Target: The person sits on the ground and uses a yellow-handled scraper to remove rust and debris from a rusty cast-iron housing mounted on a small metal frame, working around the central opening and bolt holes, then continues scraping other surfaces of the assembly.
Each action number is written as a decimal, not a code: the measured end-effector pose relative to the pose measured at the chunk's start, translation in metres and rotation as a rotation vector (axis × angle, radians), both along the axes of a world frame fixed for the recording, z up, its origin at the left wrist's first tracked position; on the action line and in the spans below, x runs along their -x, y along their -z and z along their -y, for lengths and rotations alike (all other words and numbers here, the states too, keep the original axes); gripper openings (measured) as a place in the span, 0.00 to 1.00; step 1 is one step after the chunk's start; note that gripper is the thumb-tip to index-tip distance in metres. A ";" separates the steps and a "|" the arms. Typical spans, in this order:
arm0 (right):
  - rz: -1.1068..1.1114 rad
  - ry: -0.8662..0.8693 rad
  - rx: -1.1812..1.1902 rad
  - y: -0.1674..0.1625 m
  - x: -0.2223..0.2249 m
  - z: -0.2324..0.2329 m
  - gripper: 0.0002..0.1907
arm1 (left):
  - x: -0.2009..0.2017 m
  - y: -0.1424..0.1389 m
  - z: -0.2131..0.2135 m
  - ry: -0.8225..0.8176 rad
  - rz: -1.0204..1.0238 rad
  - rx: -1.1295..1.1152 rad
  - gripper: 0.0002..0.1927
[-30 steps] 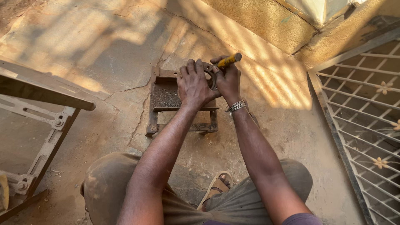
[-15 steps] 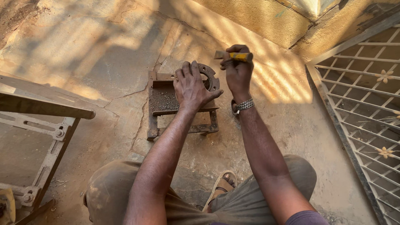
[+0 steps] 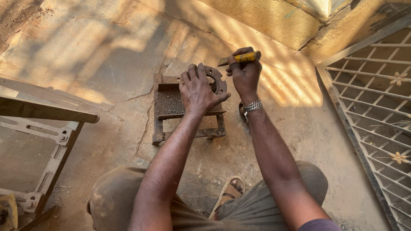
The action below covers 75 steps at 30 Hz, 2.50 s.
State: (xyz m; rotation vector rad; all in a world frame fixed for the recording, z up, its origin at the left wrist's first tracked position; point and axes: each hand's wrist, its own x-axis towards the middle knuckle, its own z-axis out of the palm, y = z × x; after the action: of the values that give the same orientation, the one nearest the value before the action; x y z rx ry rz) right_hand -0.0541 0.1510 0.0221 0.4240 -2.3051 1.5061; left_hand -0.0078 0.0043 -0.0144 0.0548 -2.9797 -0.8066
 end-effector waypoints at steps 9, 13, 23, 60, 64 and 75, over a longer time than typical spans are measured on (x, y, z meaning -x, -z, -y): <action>-0.115 0.026 0.058 0.000 0.007 0.000 0.08 | -0.001 -0.005 0.003 -0.001 0.020 -0.009 0.71; 0.029 0.034 -0.110 0.004 0.008 0.006 0.10 | -0.003 -0.006 0.002 -0.009 -0.049 -0.005 0.69; -0.052 0.030 0.024 0.003 0.005 0.004 0.08 | -0.003 -0.011 0.005 0.003 0.009 -0.030 0.69; -0.160 0.066 0.051 -0.004 -0.005 -0.003 0.08 | 0.000 -0.009 0.003 0.001 0.065 -0.022 0.68; -0.056 0.092 -0.228 -0.002 -0.002 -0.001 0.08 | 0.001 -0.008 0.003 0.008 -0.004 -0.006 0.69; -0.085 0.036 0.076 -0.001 0.010 -0.003 0.08 | 0.000 -0.009 0.004 0.005 0.057 -0.026 0.68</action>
State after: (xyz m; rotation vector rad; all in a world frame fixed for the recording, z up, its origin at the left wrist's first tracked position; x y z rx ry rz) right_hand -0.0641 0.1544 0.0230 0.4158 -2.1715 1.5228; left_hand -0.0076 0.0004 -0.0057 0.0729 -3.0236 -0.8594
